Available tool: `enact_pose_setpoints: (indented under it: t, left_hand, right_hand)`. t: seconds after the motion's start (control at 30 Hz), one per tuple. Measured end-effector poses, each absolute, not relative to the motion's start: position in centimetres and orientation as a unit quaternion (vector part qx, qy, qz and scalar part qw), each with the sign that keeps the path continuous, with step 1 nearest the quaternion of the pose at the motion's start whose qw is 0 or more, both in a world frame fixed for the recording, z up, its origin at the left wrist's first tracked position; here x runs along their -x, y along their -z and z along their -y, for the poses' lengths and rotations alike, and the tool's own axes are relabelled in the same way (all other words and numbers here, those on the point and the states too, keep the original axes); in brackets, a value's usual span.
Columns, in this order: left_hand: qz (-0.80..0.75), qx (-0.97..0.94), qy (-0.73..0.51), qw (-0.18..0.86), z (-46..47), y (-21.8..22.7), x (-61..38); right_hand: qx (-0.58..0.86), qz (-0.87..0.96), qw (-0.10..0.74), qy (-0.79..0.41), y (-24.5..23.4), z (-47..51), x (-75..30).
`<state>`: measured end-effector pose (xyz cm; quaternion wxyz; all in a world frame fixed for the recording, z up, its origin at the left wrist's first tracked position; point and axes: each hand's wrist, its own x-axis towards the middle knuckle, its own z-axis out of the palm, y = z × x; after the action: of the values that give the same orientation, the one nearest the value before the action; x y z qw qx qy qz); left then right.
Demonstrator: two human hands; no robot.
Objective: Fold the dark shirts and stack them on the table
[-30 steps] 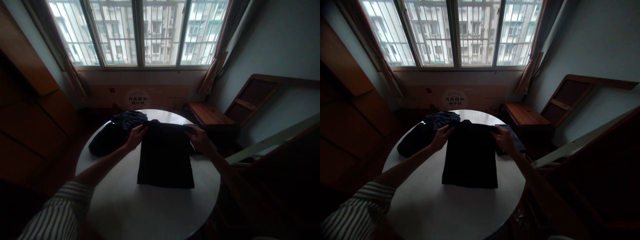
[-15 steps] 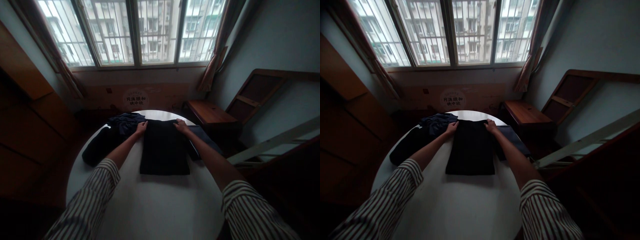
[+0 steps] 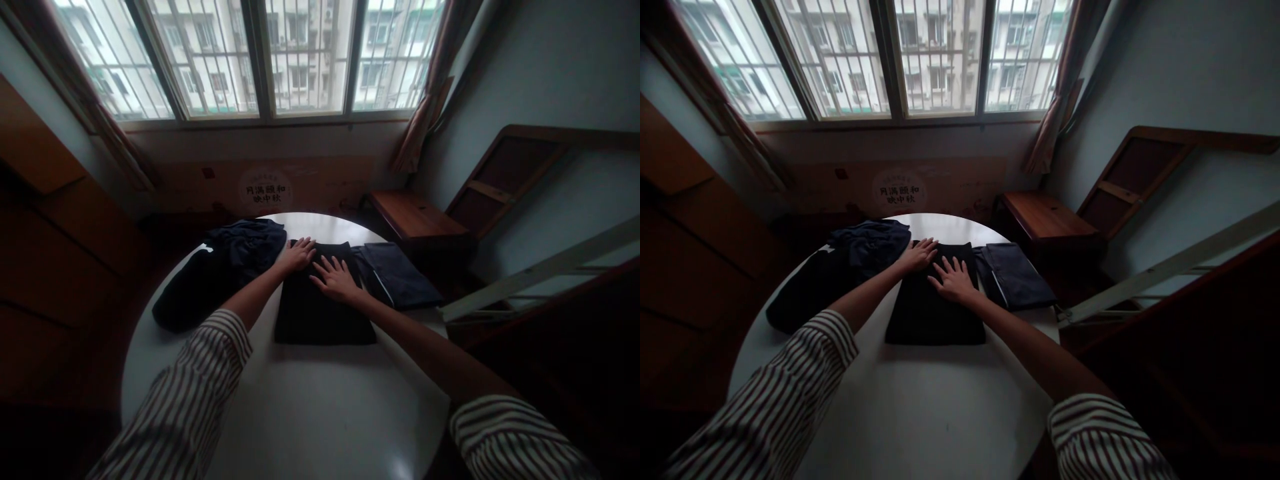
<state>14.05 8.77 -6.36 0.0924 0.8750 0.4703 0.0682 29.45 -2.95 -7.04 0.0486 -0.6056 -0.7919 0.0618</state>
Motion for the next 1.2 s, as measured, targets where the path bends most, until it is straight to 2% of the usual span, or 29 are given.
enact_pose_setpoints:
  t: [0.13,0.27,0.33,0.43,0.53,0.63,0.8,0.9,1.2]
  left_hand:
    - [-0.475,-0.874,-0.036,0.092,-9.3,6.5,-14.0]
    - [-0.491,-0.863,-0.05,0.107,-8.8,5.8,-14.3]
    - [-0.537,-0.829,-0.107,0.118,-8.0,5.4,-14.2]
    - [-0.61,-0.74,-0.241,0.147,-6.3,5.1,-13.1]
    - [-0.638,-0.651,-0.309,0.272,-4.1,5.3,-11.0]
    - [-0.631,-0.588,-0.312,0.399,-2.3,5.8,-9.1]
    - [-0.623,-0.521,-0.328,0.483,-1.1,6.0,-8.6]
    - [-0.586,-0.506,-0.338,0.535,-0.9,6.1,-9.0]
    - [-0.494,-0.501,-0.392,0.592,-0.5,7.1,-8.1]
  right_hand:
    - [0.599,0.796,0.035,-0.079,7.4,5.1,-30.3]
    - [0.578,0.804,0.072,-0.121,7.6,8.5,-31.4]
    - [0.575,0.798,0.131,-0.126,7.4,10.1,-32.4]
    - [0.588,0.759,0.265,-0.088,6.9,11.3,-34.2]
    - [0.628,0.694,0.343,-0.083,6.3,10.8,-35.7]
    - [0.691,0.621,0.345,-0.134,5.7,9.3,-36.1]
    - [0.733,0.494,0.328,-0.332,4.5,7.1,-35.4]
    - [0.721,0.457,0.334,-0.399,3.7,6.3,-35.0]
    - [0.651,0.393,0.375,-0.529,2.8,5.3,-34.8]
